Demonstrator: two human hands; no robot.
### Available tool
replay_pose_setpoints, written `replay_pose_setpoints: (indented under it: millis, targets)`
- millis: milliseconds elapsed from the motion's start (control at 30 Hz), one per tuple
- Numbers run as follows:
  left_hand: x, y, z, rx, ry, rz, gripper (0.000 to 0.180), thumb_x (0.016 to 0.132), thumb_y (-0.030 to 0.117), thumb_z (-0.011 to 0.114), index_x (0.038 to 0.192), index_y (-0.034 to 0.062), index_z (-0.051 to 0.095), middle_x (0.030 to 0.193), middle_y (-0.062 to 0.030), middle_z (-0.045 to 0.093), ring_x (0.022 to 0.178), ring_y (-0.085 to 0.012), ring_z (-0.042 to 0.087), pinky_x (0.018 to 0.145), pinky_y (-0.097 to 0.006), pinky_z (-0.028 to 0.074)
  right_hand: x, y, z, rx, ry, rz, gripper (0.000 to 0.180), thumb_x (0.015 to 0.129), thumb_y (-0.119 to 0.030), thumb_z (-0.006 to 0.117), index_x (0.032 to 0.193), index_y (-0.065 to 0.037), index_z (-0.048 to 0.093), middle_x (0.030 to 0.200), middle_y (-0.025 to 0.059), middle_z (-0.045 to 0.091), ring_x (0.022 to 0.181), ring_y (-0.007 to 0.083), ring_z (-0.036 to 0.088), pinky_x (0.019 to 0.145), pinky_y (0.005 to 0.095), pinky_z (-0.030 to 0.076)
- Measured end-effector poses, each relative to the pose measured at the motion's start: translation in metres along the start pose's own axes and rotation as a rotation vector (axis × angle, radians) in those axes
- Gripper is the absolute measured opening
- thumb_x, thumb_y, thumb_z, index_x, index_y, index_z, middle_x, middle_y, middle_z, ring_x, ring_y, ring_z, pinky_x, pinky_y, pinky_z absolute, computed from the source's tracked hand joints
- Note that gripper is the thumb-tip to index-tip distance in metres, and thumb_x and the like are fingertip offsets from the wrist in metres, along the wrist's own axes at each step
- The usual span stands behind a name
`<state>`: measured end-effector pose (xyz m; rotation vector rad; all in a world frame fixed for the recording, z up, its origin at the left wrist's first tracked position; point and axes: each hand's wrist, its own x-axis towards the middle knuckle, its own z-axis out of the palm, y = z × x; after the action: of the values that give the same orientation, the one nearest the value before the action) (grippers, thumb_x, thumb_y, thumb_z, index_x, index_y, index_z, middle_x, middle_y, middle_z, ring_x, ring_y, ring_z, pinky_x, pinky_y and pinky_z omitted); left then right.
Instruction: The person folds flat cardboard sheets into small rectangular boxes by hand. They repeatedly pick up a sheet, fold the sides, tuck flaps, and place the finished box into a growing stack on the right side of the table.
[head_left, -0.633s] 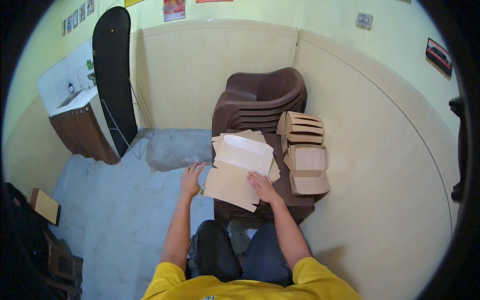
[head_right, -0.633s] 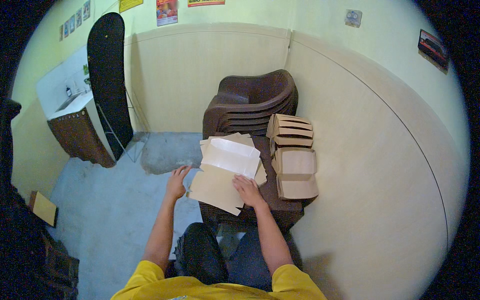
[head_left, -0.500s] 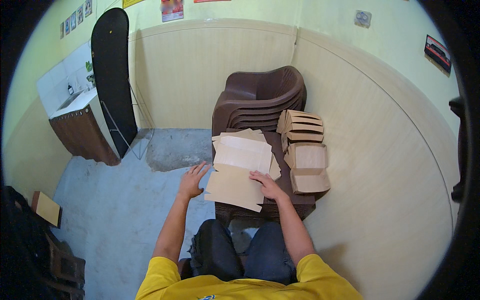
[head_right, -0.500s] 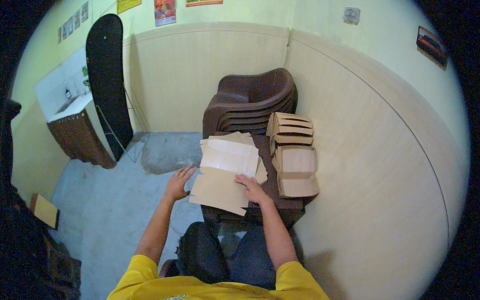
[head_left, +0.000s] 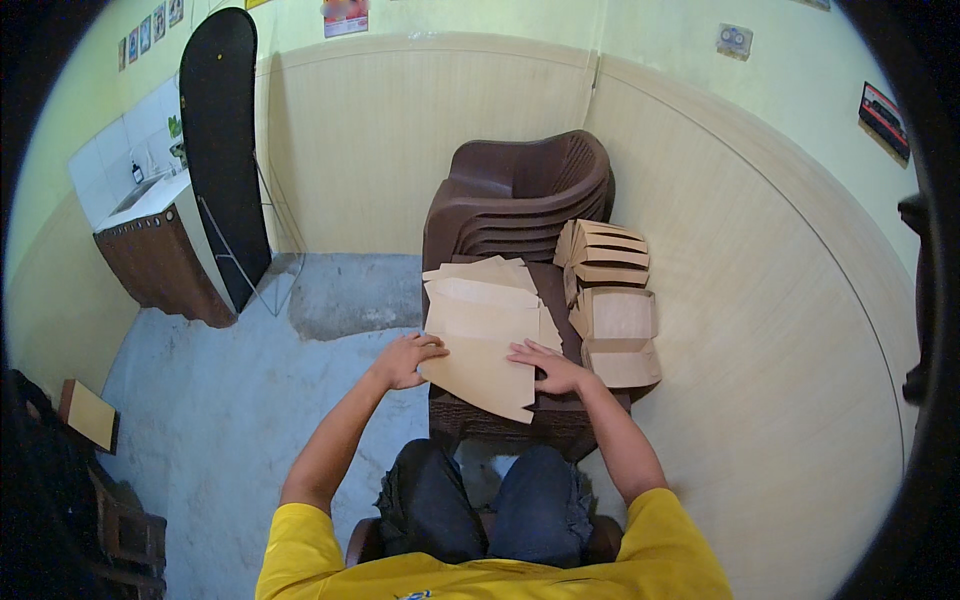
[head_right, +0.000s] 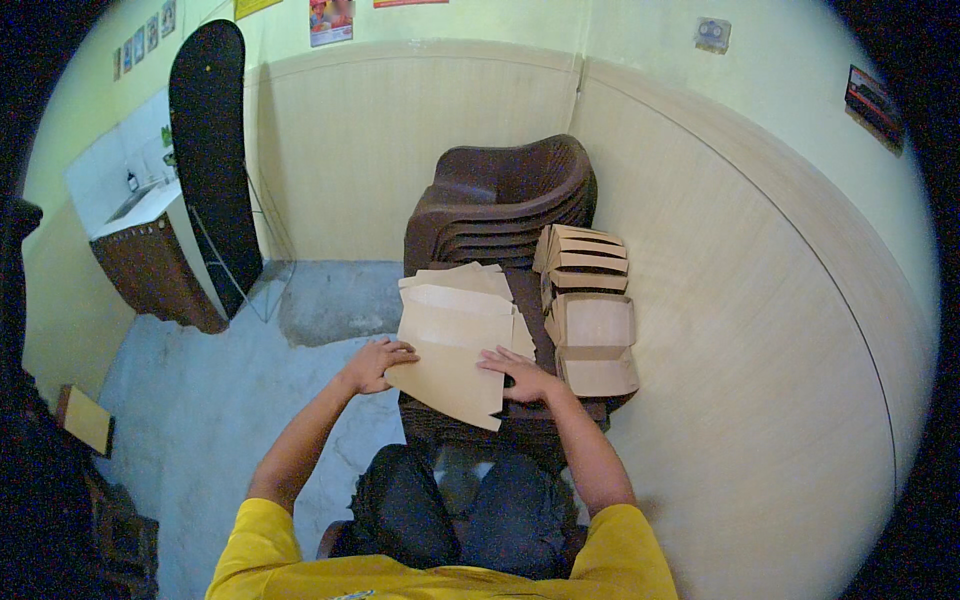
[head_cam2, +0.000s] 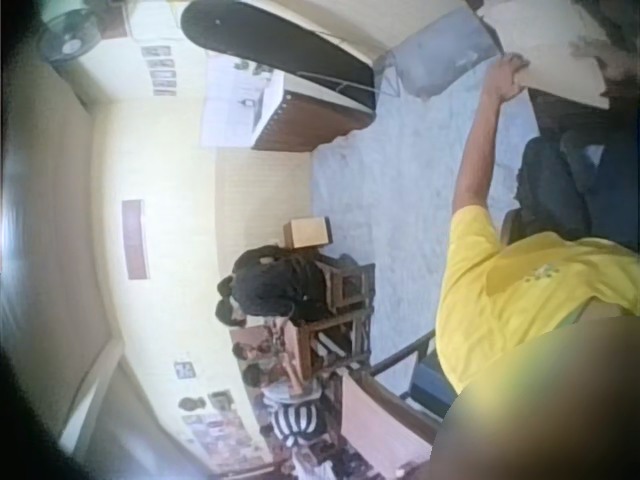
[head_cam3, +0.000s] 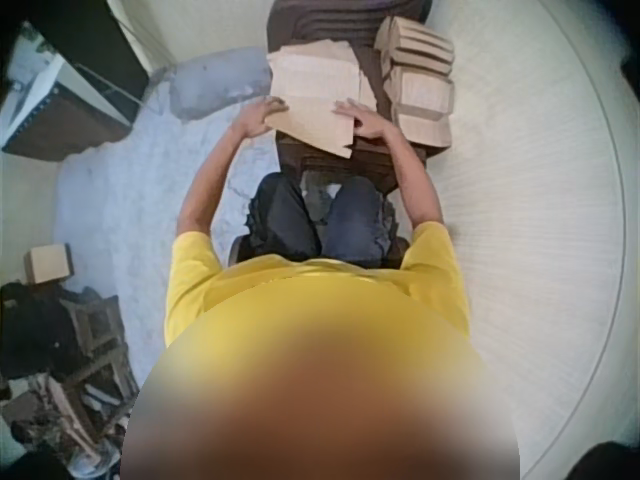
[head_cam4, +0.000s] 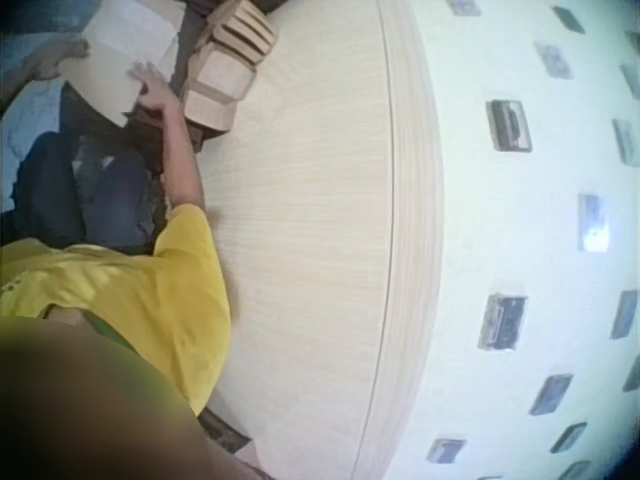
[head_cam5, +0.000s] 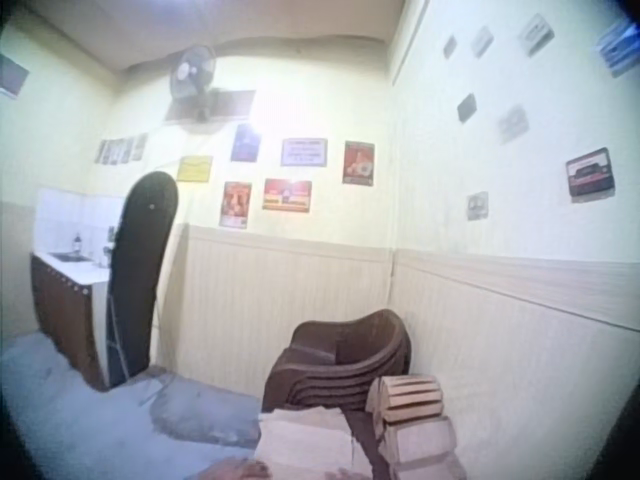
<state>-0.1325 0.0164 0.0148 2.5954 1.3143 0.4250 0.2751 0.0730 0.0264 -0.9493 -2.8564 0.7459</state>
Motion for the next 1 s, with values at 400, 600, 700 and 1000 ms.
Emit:
replay_pose_setpoints:
  millis: [400,600,700,1000]
  targets:
    - [0.033,0.008,0.064,-0.750,0.528,-0.509,0.060,0.104,0.055,0.070,0.116,-0.0033,0.078,0.102,-0.0167,0.082,0.092,-0.0195,0.075,0.084,-0.039,0.057,0.025,0.014,0.025,0.632,0.441,0.341,0.058,0.102,-0.038,0.076,0.147,-0.004,0.062,0.152,0.0192,0.060,0.143,0.0337,0.053,0.122,0.0458,0.040]
    - [0.057,0.034,0.051,-0.529,0.433,-0.974,0.059,0.097,0.054,0.077,0.118,-0.0018,0.077,0.102,-0.0172,0.080,0.090,-0.0333,0.076,0.087,-0.044,0.058,0.045,0.009,0.047,0.174,0.779,0.517,0.068,0.083,-0.034,0.094,0.135,0.001,0.067,0.139,0.0212,0.059,0.135,0.0405,0.050,0.118,0.0481,0.042]
    - [0.064,0.051,0.052,-0.228,0.649,-0.990,0.062,0.091,0.054,0.081,0.123,0.0019,0.073,0.111,-0.0173,0.076,0.104,-0.0385,0.072,0.090,-0.050,0.056,0.053,0.012,0.055,0.195,0.911,0.543,0.064,0.077,-0.029,0.097,0.127,0.000,0.068,0.135,0.0199,0.057,0.132,0.0409,0.047,0.115,0.0499,0.041]
    - [0.073,0.074,0.044,0.108,0.266,-0.388,0.047,0.088,0.053,0.080,0.116,0.0142,0.077,0.114,-0.0094,0.068,0.119,-0.0291,0.064,0.094,-0.048,0.053,0.071,-0.011,0.038,-0.186,0.992,0.744,0.037,0.084,-0.027,0.090,0.114,-0.010,0.076,0.122,0.0134,0.061,0.125,0.0356,0.051,0.109,0.0487,0.041]
